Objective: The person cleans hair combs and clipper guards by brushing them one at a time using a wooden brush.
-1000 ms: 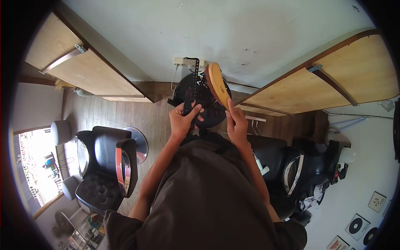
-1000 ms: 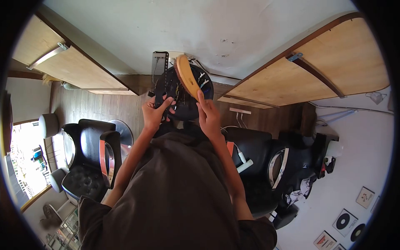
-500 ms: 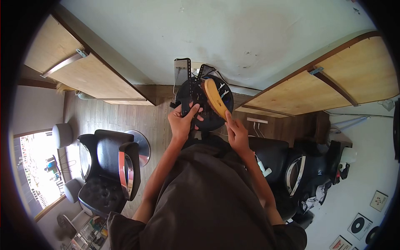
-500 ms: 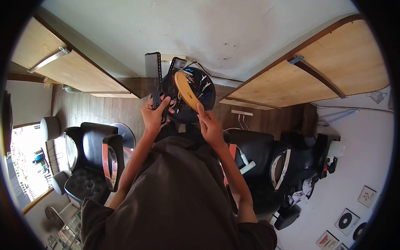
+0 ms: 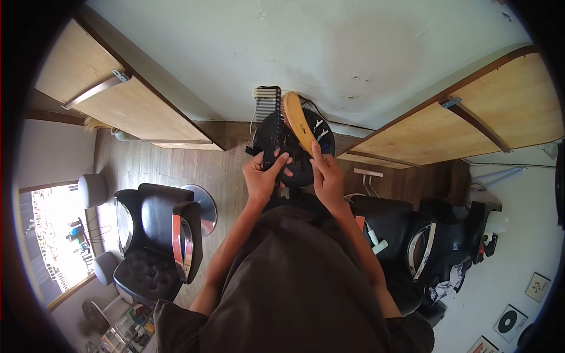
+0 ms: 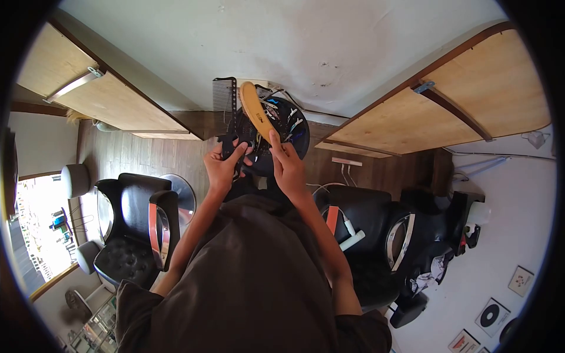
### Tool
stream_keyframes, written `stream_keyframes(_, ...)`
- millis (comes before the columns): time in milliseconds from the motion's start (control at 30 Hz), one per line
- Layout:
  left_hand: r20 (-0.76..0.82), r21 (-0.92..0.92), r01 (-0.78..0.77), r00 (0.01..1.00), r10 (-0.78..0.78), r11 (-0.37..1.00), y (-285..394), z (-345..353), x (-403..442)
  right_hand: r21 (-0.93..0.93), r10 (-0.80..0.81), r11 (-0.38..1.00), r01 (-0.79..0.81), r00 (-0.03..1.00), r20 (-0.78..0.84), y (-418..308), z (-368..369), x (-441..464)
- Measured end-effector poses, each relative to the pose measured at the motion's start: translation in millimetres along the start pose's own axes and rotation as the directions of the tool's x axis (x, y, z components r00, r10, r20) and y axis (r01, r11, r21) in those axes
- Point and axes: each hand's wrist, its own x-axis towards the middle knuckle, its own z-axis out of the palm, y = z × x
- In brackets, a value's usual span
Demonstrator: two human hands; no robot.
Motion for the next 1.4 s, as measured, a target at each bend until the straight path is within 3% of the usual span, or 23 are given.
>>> stream_keyframes(267, -0.085, -0.081, -0.034, 0.996, 0.027, 0.996, 1, -3, 5, 0.037, -0.002, 0.999, -0.001, 0.996, 0.089, 8, -18, -37)
stream_keyframes(433, -0.087, -0.077, -0.027, 0.996, 0.021, 0.997, -2, -8, 6, -0.057, -0.007, 0.998, 0.019, 0.979, 0.204, 14, -44, -34)
stream_keyframes(633, 0.024, 0.026, 0.024, 0.999, -0.025, 0.999, 0, -4, -5, -0.006, -0.011, 1.000, 0.012, 0.998, 0.056, 11, -29, 1)
stream_keyframes(767, 0.006, -0.005, 0.026, 1.000, -0.026, 1.000, 6, -4, -6, -0.042, -0.066, 0.997, 0.069, 0.996, 0.062, 16, -19, 0)
stream_keyframes(967, 0.066, 0.018, 0.028, 0.997, -0.029, 0.999, 3, -3, -10, -0.065, -0.020, 0.998, 0.024, 0.997, 0.071, 10, -34, -15)
stream_keyframes(1167, 0.008, -0.001, 0.048, 0.999, -0.048, 0.999, 5, -9, -2, -0.059, -0.028, 0.998, 0.036, 0.989, 0.143, 12, -48, -40)
stream_keyframes(1233, -0.001, -0.025, 0.007, 1.000, -0.008, 1.000, 3, -15, 3, -0.144, 0.024, 0.990, 0.003, 0.982, 0.189, 14, -53, -47)
stream_keyframes(1367, -0.008, -0.039, 0.003, 1.000, -0.003, 0.999, 0, -19, 8, -0.134, 0.056, 0.990, -0.033, 0.984, 0.171, 20, -55, -49)
stream_keyframes(1400, 0.009, -0.025, 0.002, 1.000, -0.002, 1.000, 1, -19, 7, -0.129, 0.039, 0.991, -0.027, 0.995, 0.094, 19, -52, -44)
